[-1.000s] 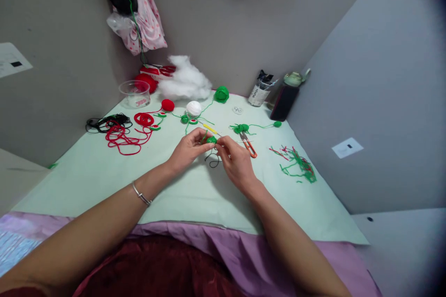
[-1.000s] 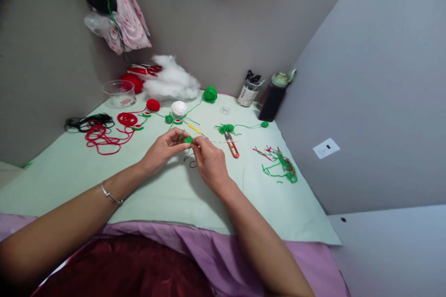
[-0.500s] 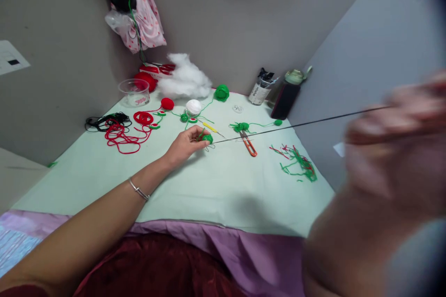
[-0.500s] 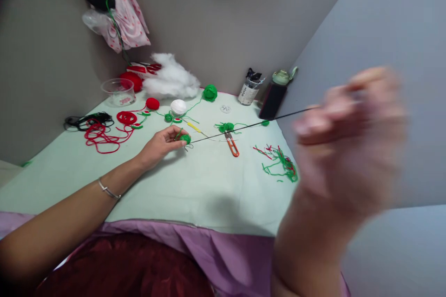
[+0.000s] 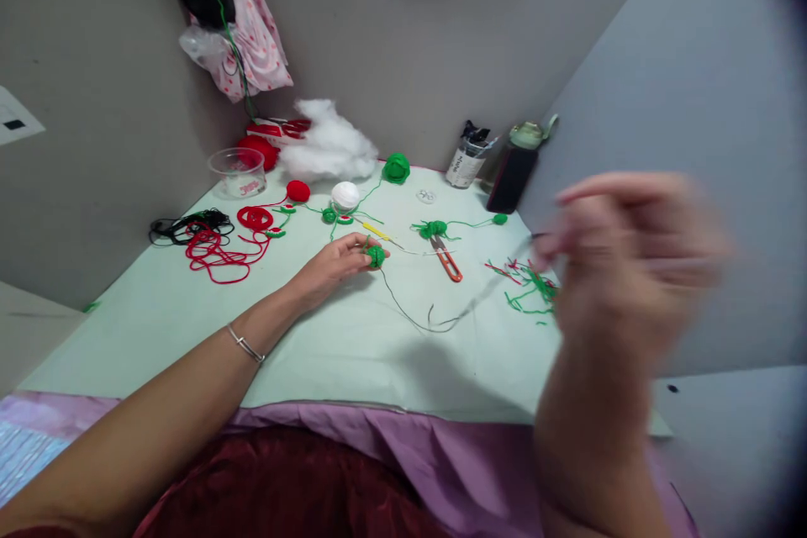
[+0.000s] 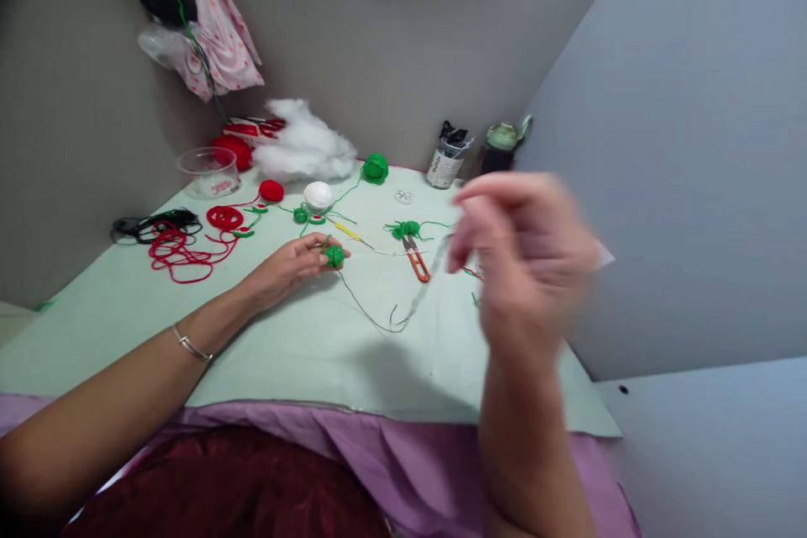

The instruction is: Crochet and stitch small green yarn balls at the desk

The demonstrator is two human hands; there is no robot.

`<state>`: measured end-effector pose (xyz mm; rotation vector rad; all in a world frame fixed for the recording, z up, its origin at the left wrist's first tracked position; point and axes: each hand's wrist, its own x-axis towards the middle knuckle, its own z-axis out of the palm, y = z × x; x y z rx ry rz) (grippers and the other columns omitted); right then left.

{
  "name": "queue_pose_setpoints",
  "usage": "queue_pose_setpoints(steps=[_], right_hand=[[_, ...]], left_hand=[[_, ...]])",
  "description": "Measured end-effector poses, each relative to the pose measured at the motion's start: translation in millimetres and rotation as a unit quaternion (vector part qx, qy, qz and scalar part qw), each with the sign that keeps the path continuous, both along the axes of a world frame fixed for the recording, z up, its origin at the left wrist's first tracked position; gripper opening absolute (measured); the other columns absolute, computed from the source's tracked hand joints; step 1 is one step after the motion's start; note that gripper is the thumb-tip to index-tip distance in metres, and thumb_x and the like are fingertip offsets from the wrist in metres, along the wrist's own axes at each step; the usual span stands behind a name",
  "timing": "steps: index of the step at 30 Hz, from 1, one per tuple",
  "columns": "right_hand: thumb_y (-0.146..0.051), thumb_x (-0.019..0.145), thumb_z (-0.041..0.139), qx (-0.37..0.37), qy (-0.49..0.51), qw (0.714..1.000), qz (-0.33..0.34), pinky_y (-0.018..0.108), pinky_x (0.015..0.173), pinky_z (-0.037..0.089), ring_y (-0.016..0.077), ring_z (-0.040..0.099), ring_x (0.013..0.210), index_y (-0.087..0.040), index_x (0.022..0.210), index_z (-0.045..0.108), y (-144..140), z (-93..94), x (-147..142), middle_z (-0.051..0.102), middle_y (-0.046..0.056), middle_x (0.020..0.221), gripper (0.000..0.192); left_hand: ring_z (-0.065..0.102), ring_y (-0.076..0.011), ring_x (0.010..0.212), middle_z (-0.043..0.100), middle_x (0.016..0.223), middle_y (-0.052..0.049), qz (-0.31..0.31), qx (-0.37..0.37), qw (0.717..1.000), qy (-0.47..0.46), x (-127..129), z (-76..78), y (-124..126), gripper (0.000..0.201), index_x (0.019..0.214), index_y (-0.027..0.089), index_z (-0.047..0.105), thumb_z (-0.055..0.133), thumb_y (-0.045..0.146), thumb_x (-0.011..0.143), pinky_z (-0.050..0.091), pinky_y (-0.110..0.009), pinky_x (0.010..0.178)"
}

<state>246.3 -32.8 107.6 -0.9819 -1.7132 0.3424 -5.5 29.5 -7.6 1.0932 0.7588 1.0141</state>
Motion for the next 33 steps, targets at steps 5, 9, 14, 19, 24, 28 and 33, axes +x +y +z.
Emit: queue_pose_setpoints(steps=[5, 9, 14, 19, 24, 28, 33], right_hand=[[-0.023, 0.095, 0.064, 0.028, -0.114, 0.993, 0.021, 0.027, 0.064, 0.045, 0.0139, 0.057, 0.073, -0.023, 0.089, 0.073, 37, -51.7, -40, 0.061, 0.003, 0.086, 0.010], [-0.025, 0.100, 0.055, 0.042, -0.277, 0.959, -0.033, 0.027, 0.062, 0.035, 0.0147, 0.052, 0.073, -0.024, 0.094, 0.074, 44, -81.6, -47, 0.056, 0.003, 0.078, 0.020], [-0.026, 0.102, 0.051, 0.076, -0.319, 0.943, -0.049, 0.028, 0.060, 0.029, 0.0152, 0.050, 0.072, -0.023, 0.094, 0.073, 39, -85.3, -49, 0.054, 0.003, 0.075, 0.024], [-0.024, 0.103, 0.050, 0.086, -0.328, 0.939, -0.056, 0.029, 0.060, 0.028, 0.0158, 0.050, 0.073, -0.022, 0.091, 0.072, 39, -84.9, -52, 0.055, 0.004, 0.075, 0.025], [-0.021, 0.101, 0.052, 0.101, -0.322, 0.940, -0.054, 0.029, 0.060, 0.028, 0.0153, 0.048, 0.071, -0.021, 0.089, 0.072, 38, -85.6, -52, 0.054, 0.003, 0.074, 0.023], [-0.021, 0.102, 0.051, 0.095, -0.335, 0.936, -0.054, 0.029, 0.060, 0.027, 0.0149, 0.047, 0.070, -0.021, 0.087, 0.071, 37, -85.3, -51, 0.054, 0.003, 0.074, 0.024], [-0.021, 0.101, 0.052, 0.087, -0.353, 0.930, -0.059, 0.030, 0.059, 0.026, 0.0159, 0.045, 0.071, -0.022, 0.085, 0.070, 37, -85.8, -51, 0.055, 0.003, 0.077, 0.025]], left_hand=[[0.061, -0.0177, 0.094, 0.068, 0.102, -0.004, 0.025, 0.007, 1.000, 0.008, -1, 7.1, -2, 0.030, 0.102, 0.019, 0.069, 0.078, 0.028, 0.075, 0.045, -0.033, 0.090], [0.061, -0.0180, 0.094, 0.068, 0.102, -0.004, 0.027, 0.017, 0.999, 0.017, 0, 11.3, -4, 0.029, 0.100, 0.020, 0.069, 0.079, 0.026, 0.073, 0.044, -0.032, 0.087], [0.061, -0.0188, 0.097, 0.068, 0.103, -0.004, 0.033, 0.037, 0.999, 0.019, 0, 13.6, -5, 0.027, 0.100, 0.020, 0.070, 0.077, 0.024, 0.074, 0.043, -0.032, 0.090], [0.060, -0.0189, 0.095, 0.068, 0.102, -0.004, 0.036, 0.048, 0.998, 0.023, 0, 12.0, -4, 0.027, 0.099, 0.019, 0.070, 0.077, 0.023, 0.073, 0.043, -0.033, 0.089], [0.060, -0.0180, 0.095, 0.067, 0.100, -0.003, 0.029, 0.053, 0.998, 0.020, -1, 10.7, -4, 0.027, 0.099, 0.019, 0.070, 0.077, 0.024, 0.073, 0.043, -0.033, 0.090], [0.060, -0.0189, 0.096, 0.067, 0.102, -0.004, 0.028, 0.064, 0.997, 0.029, -1, 8.3, -3, 0.028, 0.101, 0.020, 0.070, 0.078, 0.025, 0.074, 0.043, -0.033, 0.090], [0.060, -0.0182, 0.095, 0.068, 0.102, -0.003, 0.023, 0.061, 0.997, 0.034, -2, 6.3, -2, 0.031, 0.102, 0.020, 0.072, 0.079, 0.023, 0.072, 0.043, -0.033, 0.091]])
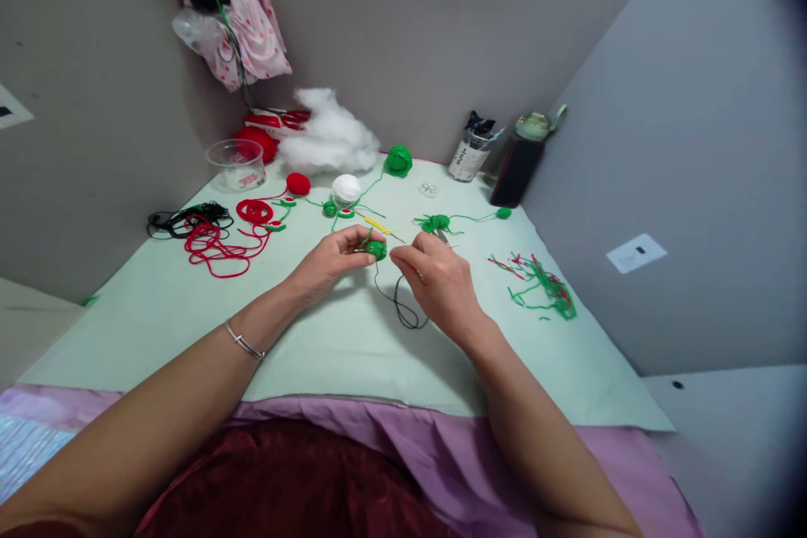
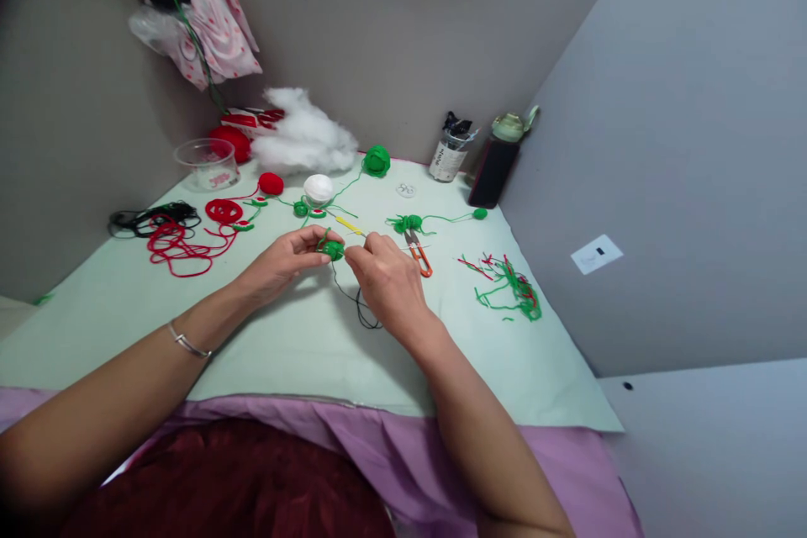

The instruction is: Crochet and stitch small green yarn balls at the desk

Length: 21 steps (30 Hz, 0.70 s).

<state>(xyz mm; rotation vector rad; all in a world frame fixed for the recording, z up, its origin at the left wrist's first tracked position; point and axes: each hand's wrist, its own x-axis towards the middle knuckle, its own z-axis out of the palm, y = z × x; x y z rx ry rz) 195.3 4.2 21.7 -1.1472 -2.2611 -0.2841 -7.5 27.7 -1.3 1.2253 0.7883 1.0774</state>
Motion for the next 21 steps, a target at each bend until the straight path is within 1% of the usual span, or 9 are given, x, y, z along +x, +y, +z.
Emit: queue_pose_setpoints(steps=[3, 6, 10, 13, 17, 21], right_hand=[[-0.022, 0.102, 0.051, -0.010, 0.014, 1.000, 0.001, 0.029, 0.060, 0.027, 0.0161, 0.046, 0.072, -0.023, 0.086, 0.071, 0.5, -1.3, -0.1, 0.055, 0.003, 0.077, 0.025], [-0.024, 0.102, 0.051, -0.029, 0.053, 0.998, 0.010, 0.028, 0.062, 0.031, 0.0159, 0.049, 0.072, -0.023, 0.090, 0.071, 1.3, -2.1, -1.0, 0.055, 0.003, 0.076, 0.024], [-0.024, 0.100, 0.056, -0.074, 0.113, 0.991, 0.025, 0.027, 0.064, 0.035, 0.0154, 0.052, 0.071, -0.022, 0.090, 0.070, 1.4, -2.8, -3.1, 0.055, 0.002, 0.075, 0.017], [-0.021, 0.098, 0.057, -0.098, 0.143, 0.984, 0.029, 0.027, 0.066, 0.037, 0.0153, 0.054, 0.071, -0.022, 0.090, 0.067, 0.9, -4.0, -5.6, 0.059, 0.002, 0.078, 0.013], [-0.021, 0.100, 0.053, -0.098, 0.141, 0.985, 0.028, 0.028, 0.068, 0.038, 0.0162, 0.056, 0.074, -0.022, 0.089, 0.065, -0.2, -5.4, -8.3, 0.062, 0.003, 0.080, 0.016], [-0.022, 0.101, 0.051, -0.088, 0.148, 0.984, 0.038, 0.028, 0.067, 0.039, 0.0165, 0.056, 0.074, -0.021, 0.092, 0.067, -0.2, -5.9, -7.7, 0.060, 0.003, 0.080, 0.018]], left_hand=[[0.061, -0.0183, 0.093, 0.068, 0.099, -0.003, 0.002, -0.003, 1.000, -0.001, 0.2, 0.9, -0.3, 0.030, 0.101, 0.020, 0.072, 0.080, 0.023, 0.072, 0.044, -0.033, 0.089], [0.061, -0.0188, 0.092, 0.069, 0.097, -0.003, -0.001, -0.005, 1.000, -0.011, 0.5, 2.1, -0.8, 0.030, 0.100, 0.020, 0.073, 0.080, 0.024, 0.072, 0.044, -0.034, 0.089], [0.062, -0.0186, 0.094, 0.069, 0.098, -0.003, -0.011, -0.004, 1.000, -0.025, 0.6, 2.7, -1.3, 0.029, 0.100, 0.020, 0.073, 0.081, 0.024, 0.072, 0.044, -0.034, 0.091], [0.062, -0.0181, 0.095, 0.069, 0.099, -0.003, -0.012, -0.001, 0.999, -0.036, 0.8, 1.9, -1.4, 0.029, 0.100, 0.020, 0.073, 0.082, 0.024, 0.072, 0.044, -0.034, 0.093], [0.062, -0.0188, 0.095, 0.070, 0.099, -0.003, -0.010, 0.005, 0.999, -0.040, 0.2, 0.2, -1.2, 0.030, 0.099, 0.020, 0.073, 0.084, 0.023, 0.070, 0.044, -0.035, 0.094], [0.062, -0.0186, 0.097, 0.070, 0.102, -0.004, -0.013, 0.011, 0.999, -0.036, -1.4, -0.2, -0.6, 0.030, 0.100, 0.020, 0.073, 0.084, 0.024, 0.072, 0.044, -0.034, 0.093]])
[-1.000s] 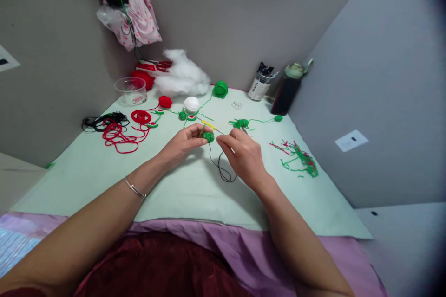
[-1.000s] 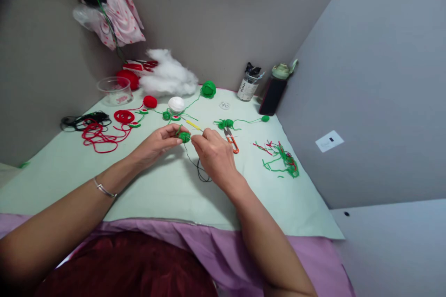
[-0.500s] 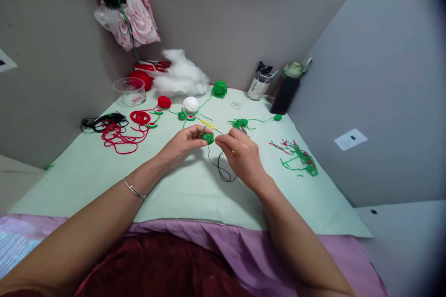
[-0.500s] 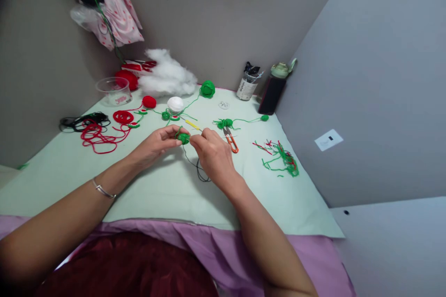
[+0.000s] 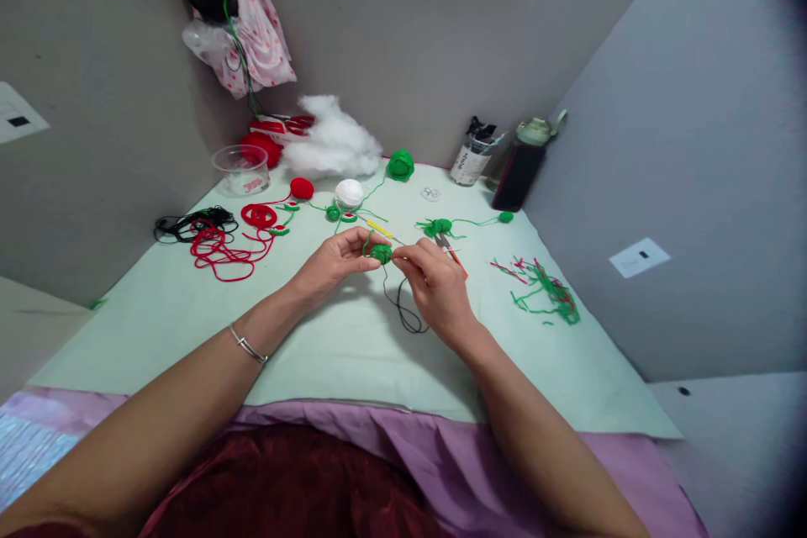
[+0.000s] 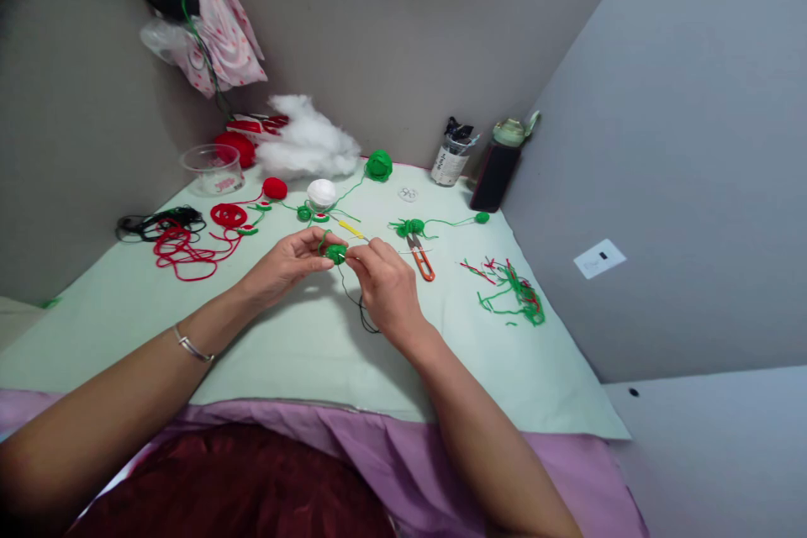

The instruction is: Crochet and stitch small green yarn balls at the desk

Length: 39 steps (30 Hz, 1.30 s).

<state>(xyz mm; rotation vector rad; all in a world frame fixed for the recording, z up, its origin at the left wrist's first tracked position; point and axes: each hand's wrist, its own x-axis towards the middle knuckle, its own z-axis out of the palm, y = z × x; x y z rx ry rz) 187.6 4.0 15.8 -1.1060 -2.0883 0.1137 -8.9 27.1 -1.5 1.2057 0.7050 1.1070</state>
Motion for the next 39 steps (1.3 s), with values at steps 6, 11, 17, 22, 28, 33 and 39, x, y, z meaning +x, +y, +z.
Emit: queue_pose_setpoints(steps=[6, 11, 17, 22, 28, 33, 39], right_hand=[[-0.023, 0.100, 0.053, -0.012, 0.045, 0.999, 0.017, 0.028, 0.066, 0.040, 0.0163, 0.056, 0.072, -0.022, 0.091, 0.068, 2, 0.1, 2, 0.057, 0.003, 0.075, 0.017], [-0.023, 0.097, 0.056, -0.062, 0.104, 0.992, 0.033, 0.028, 0.068, 0.042, 0.0157, 0.055, 0.072, -0.022, 0.087, 0.063, 3, -1.3, -1, 0.063, 0.003, 0.082, 0.012], [-0.022, 0.095, 0.059, -0.084, 0.130, 0.987, 0.043, 0.028, 0.067, 0.042, 0.0147, 0.054, 0.071, -0.021, 0.085, 0.062, 6, -3.5, -1, 0.063, 0.002, 0.082, 0.011], [-0.023, 0.093, 0.063, -0.100, 0.151, 0.982, 0.051, 0.027, 0.065, 0.041, 0.0134, 0.052, 0.067, -0.020, 0.081, 0.061, 8, -3.0, 0, 0.062, 0.001, 0.078, 0.012], [-0.029, 0.092, 0.067, -0.122, 0.169, 0.977, 0.051, 0.026, 0.064, 0.040, 0.0129, 0.051, 0.067, -0.020, 0.081, 0.063, 12, -1.4, 3, 0.062, 0.001, 0.077, 0.015], [-0.028, 0.092, 0.068, -0.143, 0.161, 0.975, 0.064, 0.027, 0.066, 0.041, 0.0131, 0.052, 0.071, -0.020, 0.082, 0.066, 14, 2.4, 10, 0.061, 0.001, 0.080, 0.012], [-0.027, 0.090, 0.068, -0.199, 0.177, 0.962, 0.067, 0.027, 0.064, 0.042, 0.0123, 0.053, 0.067, -0.019, 0.083, 0.068, 14, 5.3, 12, 0.064, 0.001, 0.079, 0.010]], left_hand=[[0.062, -0.0181, 0.098, 0.070, 0.103, -0.004, 0.000, 0.001, 1.000, -0.011, 1, 0.8, 0, 0.028, 0.099, 0.021, 0.073, 0.084, 0.025, 0.073, 0.044, -0.034, 0.095], [0.063, -0.0177, 0.097, 0.070, 0.102, -0.003, 0.005, -0.002, 1.000, -0.024, 4, -0.9, -2, 0.026, 0.096, 0.020, 0.071, 0.084, 0.024, 0.073, 0.044, -0.035, 0.096], [0.063, -0.0176, 0.097, 0.069, 0.101, -0.003, 0.012, 0.018, 1.000, -0.014, 4, -3.7, -2, 0.027, 0.097, 0.020, 0.071, 0.084, 0.024, 0.073, 0.045, -0.034, 0.094], [0.062, -0.0179, 0.096, 0.070, 0.099, -0.003, 0.031, 0.037, 0.999, 0.013, 8, -3.7, -3, 0.027, 0.094, 0.018, 0.071, 0.084, 0.023, 0.071, 0.047, -0.033, 0.089], [0.063, -0.0180, 0.097, 0.070, 0.098, -0.003, 0.050, 0.055, 0.997, 0.011, 11, -4.0, -6, 0.032, 0.097, 0.018, 0.071, 0.086, 0.025, 0.070, 0.048, -0.033, 0.090], [0.063, -0.0184, 0.100, 0.069, 0.104, -0.004, 0.056, 0.069, 0.996, -0.001, 12, -3.8, -7, 0.032, 0.099, 0.019, 0.070, 0.086, 0.023, 0.071, 0.048, -0.035, 0.094], [0.064, -0.0193, 0.103, 0.070, 0.108, -0.006, 0.063, 0.080, 0.995, 0.011, 11, -3.4, -7, 0.032, 0.102, 0.019, 0.070, 0.084, 0.025, 0.074, 0.048, -0.036, 0.097]])
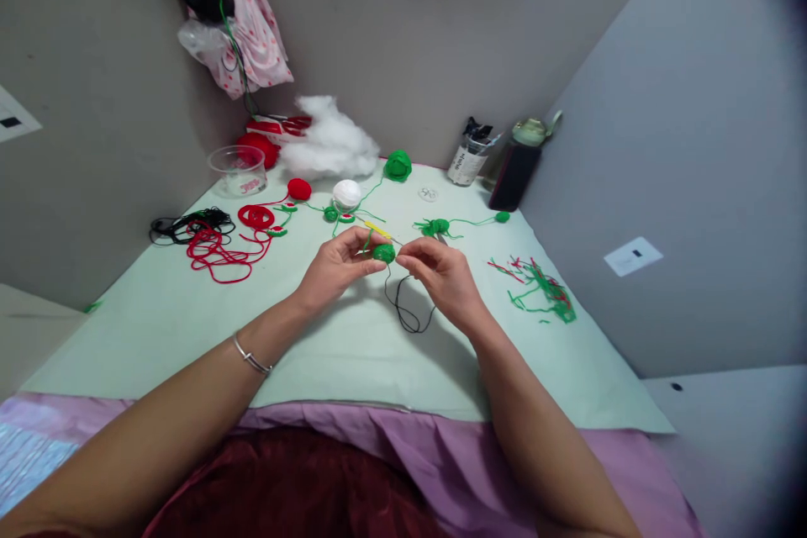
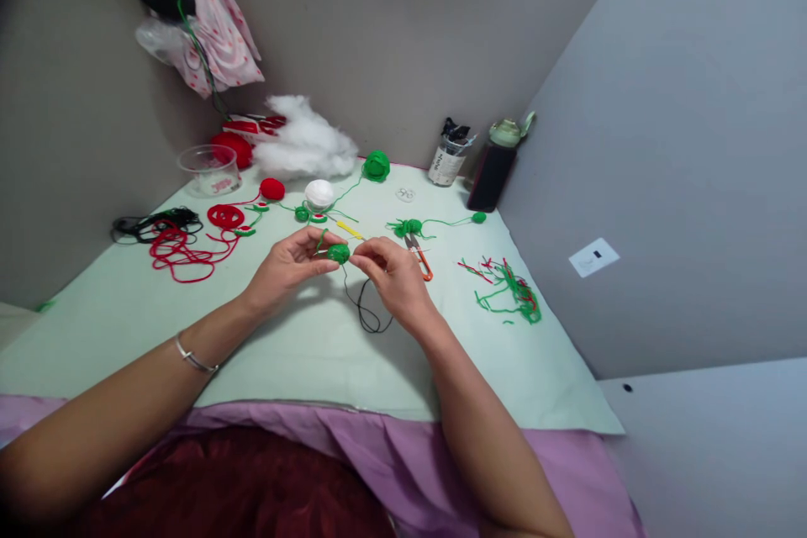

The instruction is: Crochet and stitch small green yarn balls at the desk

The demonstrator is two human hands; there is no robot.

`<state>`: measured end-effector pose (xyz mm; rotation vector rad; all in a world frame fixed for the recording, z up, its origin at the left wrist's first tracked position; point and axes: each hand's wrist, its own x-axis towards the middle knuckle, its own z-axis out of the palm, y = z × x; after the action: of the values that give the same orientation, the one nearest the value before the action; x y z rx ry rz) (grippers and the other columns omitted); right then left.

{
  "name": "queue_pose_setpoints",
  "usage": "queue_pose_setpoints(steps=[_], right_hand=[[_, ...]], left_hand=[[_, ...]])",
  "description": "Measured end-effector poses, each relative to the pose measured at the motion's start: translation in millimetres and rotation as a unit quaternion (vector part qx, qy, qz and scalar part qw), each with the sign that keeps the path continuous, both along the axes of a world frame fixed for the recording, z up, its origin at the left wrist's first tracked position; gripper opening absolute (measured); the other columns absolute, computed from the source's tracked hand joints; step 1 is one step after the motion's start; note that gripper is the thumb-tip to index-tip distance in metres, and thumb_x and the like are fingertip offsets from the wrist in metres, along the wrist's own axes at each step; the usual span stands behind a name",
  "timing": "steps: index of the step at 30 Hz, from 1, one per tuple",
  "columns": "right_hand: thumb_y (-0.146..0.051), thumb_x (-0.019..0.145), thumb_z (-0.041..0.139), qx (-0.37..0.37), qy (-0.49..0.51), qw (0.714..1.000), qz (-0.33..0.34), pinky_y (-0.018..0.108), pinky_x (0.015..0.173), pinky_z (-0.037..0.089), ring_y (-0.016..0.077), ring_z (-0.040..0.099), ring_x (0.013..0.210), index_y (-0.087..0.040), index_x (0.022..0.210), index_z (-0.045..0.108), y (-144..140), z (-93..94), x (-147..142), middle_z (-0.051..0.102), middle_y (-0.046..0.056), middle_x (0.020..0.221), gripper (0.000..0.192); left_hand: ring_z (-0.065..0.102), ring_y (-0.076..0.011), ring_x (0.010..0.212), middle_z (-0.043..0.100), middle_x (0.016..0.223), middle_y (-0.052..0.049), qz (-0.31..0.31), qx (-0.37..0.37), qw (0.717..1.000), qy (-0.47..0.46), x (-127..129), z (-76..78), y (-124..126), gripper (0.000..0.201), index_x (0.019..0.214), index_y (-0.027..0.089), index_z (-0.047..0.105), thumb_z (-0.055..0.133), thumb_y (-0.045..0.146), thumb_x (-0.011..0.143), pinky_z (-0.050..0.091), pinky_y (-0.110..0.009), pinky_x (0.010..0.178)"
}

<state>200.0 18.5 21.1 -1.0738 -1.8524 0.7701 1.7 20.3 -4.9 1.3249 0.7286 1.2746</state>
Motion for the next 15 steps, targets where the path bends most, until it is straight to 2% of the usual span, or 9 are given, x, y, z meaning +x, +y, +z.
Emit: queue_pose_setpoints(steps=[3, 9, 15], right_hand=[[-0.026, 0.089, 0.069, -0.003, 0.015, 1.000, 0.004, 0.027, 0.063, 0.043, 0.0121, 0.055, 0.067, -0.018, 0.084, 0.069, -2, 1.8, -1, 0.065, 0.001, 0.079, 0.009], [-0.021, 0.091, 0.066, 0.035, -0.004, 0.999, 0.033, 0.025, 0.063, 0.044, 0.0115, 0.057, 0.070, -0.019, 0.089, 0.070, -6, 6.9, 1, 0.063, 0.001, 0.081, 0.005], [-0.014, 0.092, 0.063, 0.090, -0.055, 0.994, 0.040, 0.026, 0.066, 0.042, 0.0120, 0.052, 0.070, -0.022, 0.098, 0.074, -6, 10.6, 6, 0.057, 0.000, 0.076, 0.015]], left_hand=[[0.064, -0.0201, 0.105, 0.071, 0.111, -0.006, 0.000, -0.008, 1.000, 0.004, -1, -0.3, 0, 0.031, 0.104, 0.019, 0.071, 0.083, 0.028, 0.077, 0.047, -0.037, 0.099], [0.065, -0.0194, 0.106, 0.072, 0.110, -0.005, 0.001, -0.018, 1.000, 0.000, 0, -0.1, 0, 0.030, 0.104, 0.019, 0.071, 0.082, 0.030, 0.078, 0.046, -0.036, 0.101], [0.065, -0.0209, 0.107, 0.072, 0.111, -0.006, 0.003, -0.021, 1.000, 0.003, -1, -0.8, 1, 0.031, 0.104, 0.019, 0.072, 0.083, 0.030, 0.077, 0.047, -0.037, 0.100]])
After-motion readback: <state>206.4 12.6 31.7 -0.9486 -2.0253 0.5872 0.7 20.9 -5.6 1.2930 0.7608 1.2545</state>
